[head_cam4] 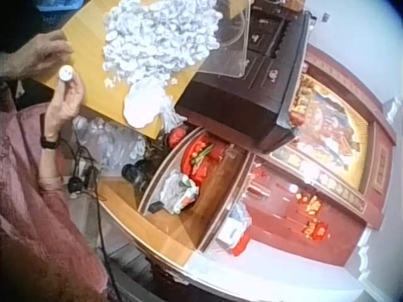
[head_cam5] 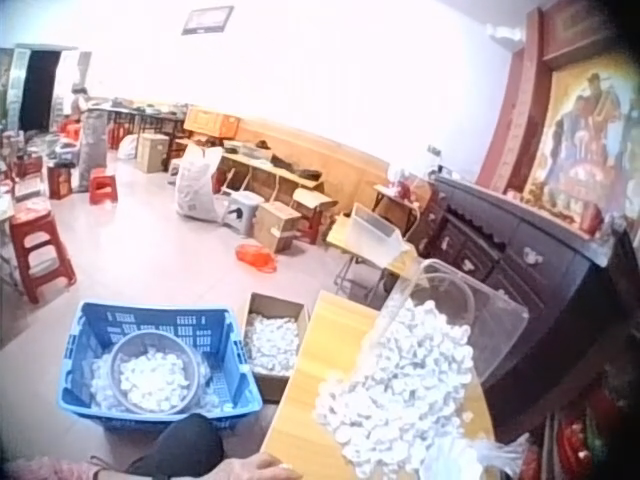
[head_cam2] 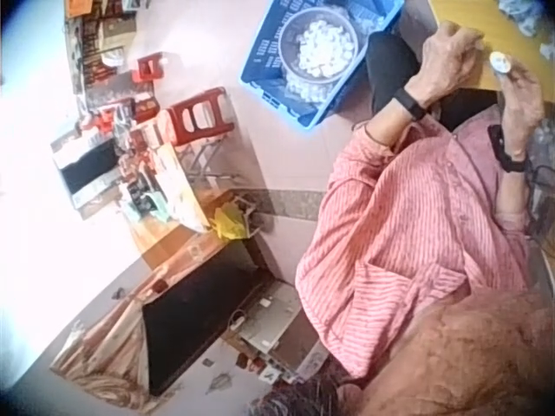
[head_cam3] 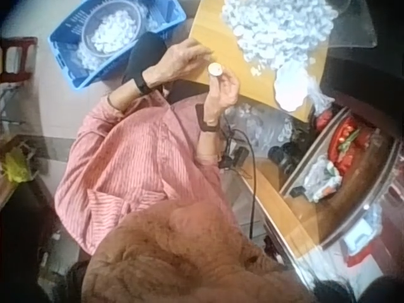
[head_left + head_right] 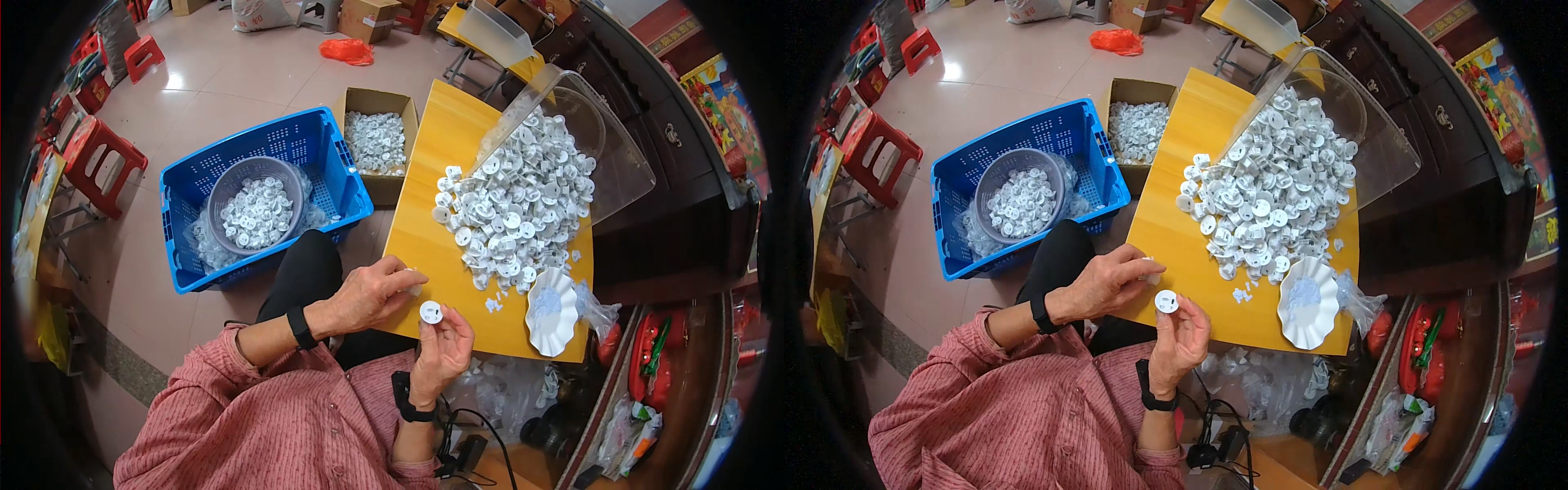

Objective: Assembling small white plastic components by pressing two parts together by hand.

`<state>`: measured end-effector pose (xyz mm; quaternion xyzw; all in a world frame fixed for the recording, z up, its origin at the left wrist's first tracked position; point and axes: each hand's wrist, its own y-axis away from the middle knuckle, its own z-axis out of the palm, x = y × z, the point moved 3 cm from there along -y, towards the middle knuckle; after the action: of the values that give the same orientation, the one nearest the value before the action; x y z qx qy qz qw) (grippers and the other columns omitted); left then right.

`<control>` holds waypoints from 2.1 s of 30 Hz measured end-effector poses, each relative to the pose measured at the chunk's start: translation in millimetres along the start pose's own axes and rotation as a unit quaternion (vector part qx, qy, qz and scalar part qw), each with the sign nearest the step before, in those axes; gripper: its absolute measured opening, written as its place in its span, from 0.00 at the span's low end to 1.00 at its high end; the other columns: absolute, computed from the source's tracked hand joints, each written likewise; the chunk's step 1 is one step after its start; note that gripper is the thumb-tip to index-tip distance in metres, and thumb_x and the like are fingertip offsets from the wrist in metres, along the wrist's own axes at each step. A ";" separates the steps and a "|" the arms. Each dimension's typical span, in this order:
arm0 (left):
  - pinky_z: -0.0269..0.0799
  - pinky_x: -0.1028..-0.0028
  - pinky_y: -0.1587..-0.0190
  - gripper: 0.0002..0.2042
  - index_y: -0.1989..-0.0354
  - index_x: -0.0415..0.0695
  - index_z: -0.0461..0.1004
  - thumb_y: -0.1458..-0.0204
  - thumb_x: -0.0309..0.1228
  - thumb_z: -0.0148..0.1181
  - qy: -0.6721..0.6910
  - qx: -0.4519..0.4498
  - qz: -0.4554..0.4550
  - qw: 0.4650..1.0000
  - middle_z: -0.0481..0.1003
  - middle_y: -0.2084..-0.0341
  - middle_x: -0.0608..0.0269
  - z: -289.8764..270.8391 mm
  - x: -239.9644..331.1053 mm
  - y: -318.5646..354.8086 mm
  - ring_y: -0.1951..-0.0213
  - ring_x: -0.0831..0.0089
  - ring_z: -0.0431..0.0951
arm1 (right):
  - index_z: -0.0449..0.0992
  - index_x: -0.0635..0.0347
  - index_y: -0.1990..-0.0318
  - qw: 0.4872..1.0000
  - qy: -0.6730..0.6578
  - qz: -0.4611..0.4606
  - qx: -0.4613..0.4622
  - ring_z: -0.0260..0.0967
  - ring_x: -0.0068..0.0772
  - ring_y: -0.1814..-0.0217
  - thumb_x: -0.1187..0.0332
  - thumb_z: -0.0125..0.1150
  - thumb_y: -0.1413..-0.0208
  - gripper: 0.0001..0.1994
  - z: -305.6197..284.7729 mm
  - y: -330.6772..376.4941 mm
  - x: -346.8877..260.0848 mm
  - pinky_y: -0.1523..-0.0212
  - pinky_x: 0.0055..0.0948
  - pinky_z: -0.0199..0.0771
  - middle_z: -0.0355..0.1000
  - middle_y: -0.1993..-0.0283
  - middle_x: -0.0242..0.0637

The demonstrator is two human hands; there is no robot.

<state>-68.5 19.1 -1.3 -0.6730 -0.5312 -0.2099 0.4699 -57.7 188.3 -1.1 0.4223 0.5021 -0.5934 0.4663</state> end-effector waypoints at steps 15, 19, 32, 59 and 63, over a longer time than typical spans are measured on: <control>0.78 0.67 0.64 0.16 0.56 0.38 0.77 0.54 0.26 0.71 0.103 0.029 -0.048 0.993 0.78 0.69 0.54 -4.2 -8.0 2.4 0.67 0.61 0.81 | 0.71 0.68 0.48 0.997 0.078 -0.003 0.007 0.75 0.30 0.51 0.85 0.63 0.45 0.17 -4.5 0.0 5.0 0.48 0.28 0.76 0.75 0.53 0.41; 0.78 0.67 0.65 0.12 0.59 0.37 0.77 0.51 0.25 0.68 0.082 0.048 -0.017 0.995 0.78 0.70 0.53 -4.7 -6.9 3.0 0.67 0.60 0.82 | 0.71 0.68 0.49 0.996 0.090 -0.014 0.009 0.76 0.30 0.52 0.85 0.62 0.45 0.16 -6.0 -0.9 5.9 0.49 0.28 0.76 0.75 0.53 0.41; 0.77 0.72 0.70 0.09 0.60 0.37 0.80 0.47 0.28 0.66 -0.032 0.054 -0.049 0.997 0.79 0.73 0.53 5.8 2.0 -10.9 0.72 0.66 0.82 | 0.71 0.69 0.49 0.997 0.076 -0.022 0.025 0.76 0.29 0.53 0.85 0.62 0.45 0.16 -13.6 -0.8 7.7 0.49 0.27 0.77 0.75 0.52 0.41; 0.78 0.66 0.68 0.15 0.57 0.46 0.78 0.54 0.28 0.70 -0.064 -0.012 0.006 0.998 0.76 0.66 0.57 10.8 26.6 8.3 0.67 0.59 0.80 | 0.71 0.67 0.48 0.996 0.079 -0.024 0.033 0.74 0.28 0.53 0.85 0.62 0.45 0.17 -23.9 -0.5 7.9 0.49 0.26 0.76 0.73 0.52 0.39; 0.76 0.65 0.70 0.13 0.57 0.47 0.77 0.51 0.31 0.68 -0.133 -0.040 0.022 0.990 0.75 0.67 0.58 22.5 31.0 5.7 0.67 0.60 0.79 | 0.71 0.67 0.48 0.996 0.075 -0.019 0.041 0.74 0.28 0.53 0.85 0.62 0.45 0.17 -23.7 0.3 5.9 0.49 0.27 0.75 0.73 0.52 0.39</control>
<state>-57.4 54.4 10.0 -0.7247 -0.5654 -0.1288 0.3722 -57.8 211.0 -10.2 0.4749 0.5191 -0.5889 0.3978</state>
